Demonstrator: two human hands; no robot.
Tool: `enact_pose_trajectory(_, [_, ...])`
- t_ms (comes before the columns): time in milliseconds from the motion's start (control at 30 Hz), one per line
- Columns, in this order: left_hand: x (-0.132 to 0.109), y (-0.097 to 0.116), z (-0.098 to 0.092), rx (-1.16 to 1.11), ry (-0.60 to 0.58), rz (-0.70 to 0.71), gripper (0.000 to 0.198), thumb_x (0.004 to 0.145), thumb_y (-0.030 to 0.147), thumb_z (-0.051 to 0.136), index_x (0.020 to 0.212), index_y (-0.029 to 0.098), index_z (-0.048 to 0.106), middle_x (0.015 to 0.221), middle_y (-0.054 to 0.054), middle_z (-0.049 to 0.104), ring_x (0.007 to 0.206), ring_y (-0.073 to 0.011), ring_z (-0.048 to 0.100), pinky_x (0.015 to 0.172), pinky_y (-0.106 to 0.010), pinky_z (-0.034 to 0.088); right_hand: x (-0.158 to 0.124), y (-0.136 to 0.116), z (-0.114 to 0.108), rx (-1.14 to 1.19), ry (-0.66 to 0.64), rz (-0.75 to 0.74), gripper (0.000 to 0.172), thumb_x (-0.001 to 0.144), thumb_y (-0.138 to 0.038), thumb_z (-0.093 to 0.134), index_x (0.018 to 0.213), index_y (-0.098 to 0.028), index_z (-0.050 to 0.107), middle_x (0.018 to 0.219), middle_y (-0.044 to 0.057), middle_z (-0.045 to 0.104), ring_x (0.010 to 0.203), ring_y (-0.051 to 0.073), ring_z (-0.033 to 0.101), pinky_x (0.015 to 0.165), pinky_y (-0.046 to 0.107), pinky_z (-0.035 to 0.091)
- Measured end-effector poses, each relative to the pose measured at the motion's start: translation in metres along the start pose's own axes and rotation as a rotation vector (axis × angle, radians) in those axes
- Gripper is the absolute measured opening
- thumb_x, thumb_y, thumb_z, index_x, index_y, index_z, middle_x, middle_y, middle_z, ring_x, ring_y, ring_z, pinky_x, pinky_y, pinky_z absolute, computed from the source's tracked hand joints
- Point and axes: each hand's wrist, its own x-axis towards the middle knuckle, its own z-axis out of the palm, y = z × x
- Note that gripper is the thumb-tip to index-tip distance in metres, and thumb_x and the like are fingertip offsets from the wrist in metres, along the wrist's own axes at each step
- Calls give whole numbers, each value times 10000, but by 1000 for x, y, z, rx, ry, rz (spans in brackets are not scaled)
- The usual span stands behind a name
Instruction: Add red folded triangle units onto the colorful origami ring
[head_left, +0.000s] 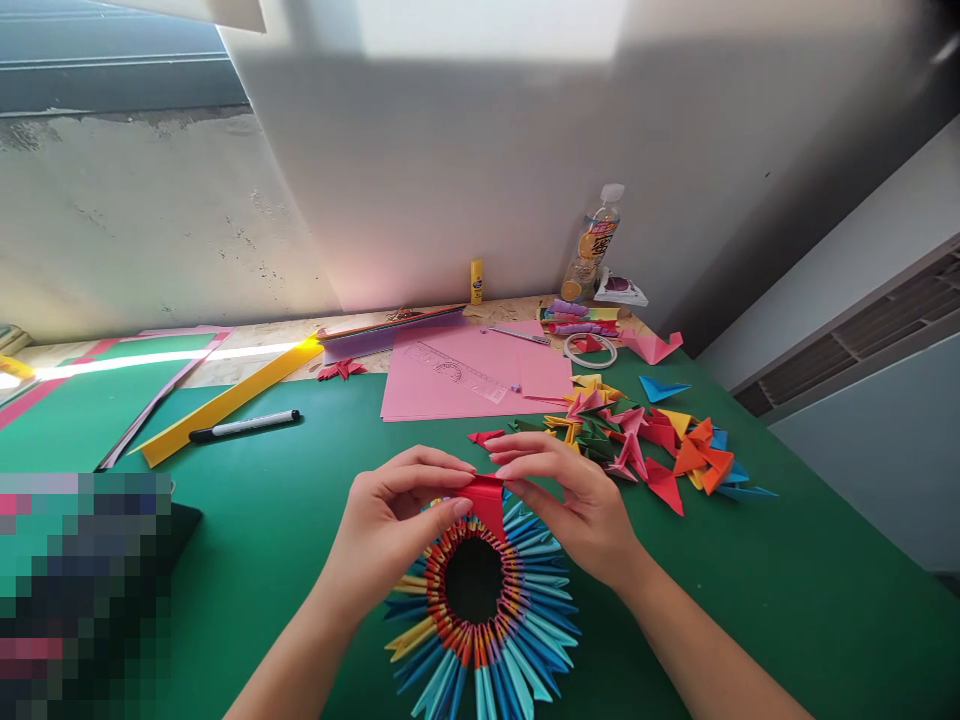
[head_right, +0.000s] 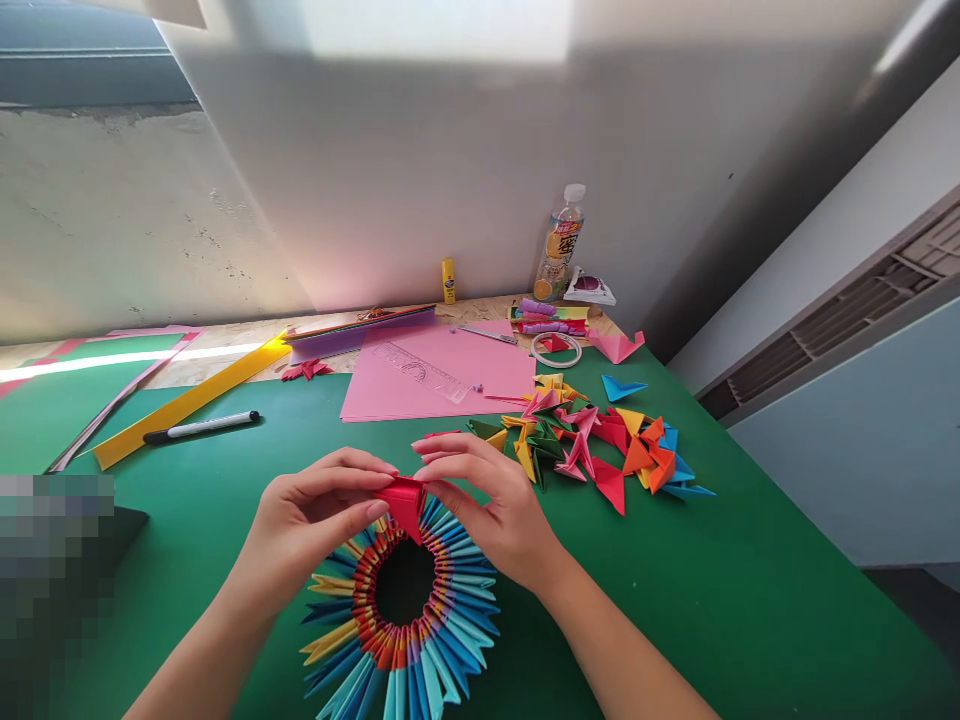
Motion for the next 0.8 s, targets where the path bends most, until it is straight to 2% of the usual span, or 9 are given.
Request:
enact_pose_trajectory(233, [1,-2,1,-110,20,-34,104,691,115,708,746,202,718,832,-12,643,765,-118,622,630,-175,534,-1,0,1,18,-31,13,215,856,-107,523,973,-259,621,1054,40,636,1013,176,587,868,338,479])
enact_pose_trajectory(400, [1,-4,1,-178,47,-73,102,666,100,725,705,191,703,812,-3,649,768,-111,619,634,-160,524,-2,-1,0,160,-28,74,199,831,-149,573,974,-258,659,1028,56,648,986,196,599,830,343,508])
enact_pose_trajectory(633, [2,-4,0,-204,-11,-109,100,668,99,725,702,188,696,837,-3,657,784,-107,616,672,-169,513,0,0,-1,313,33,158,202,782,-120,630,887,-268,718,901,40,670,862,170,626,743,294,543])
enact_pose_trajectory(800, [0,-5,0,-207,-44,-125,92,682,103,717,707,187,690,849,-3,655,784,-104,611,690,-176,505,-1,1,0,398,38,193,259,752,-89,653,917,-283,703,893,29,649,869,158,612,723,270,545])
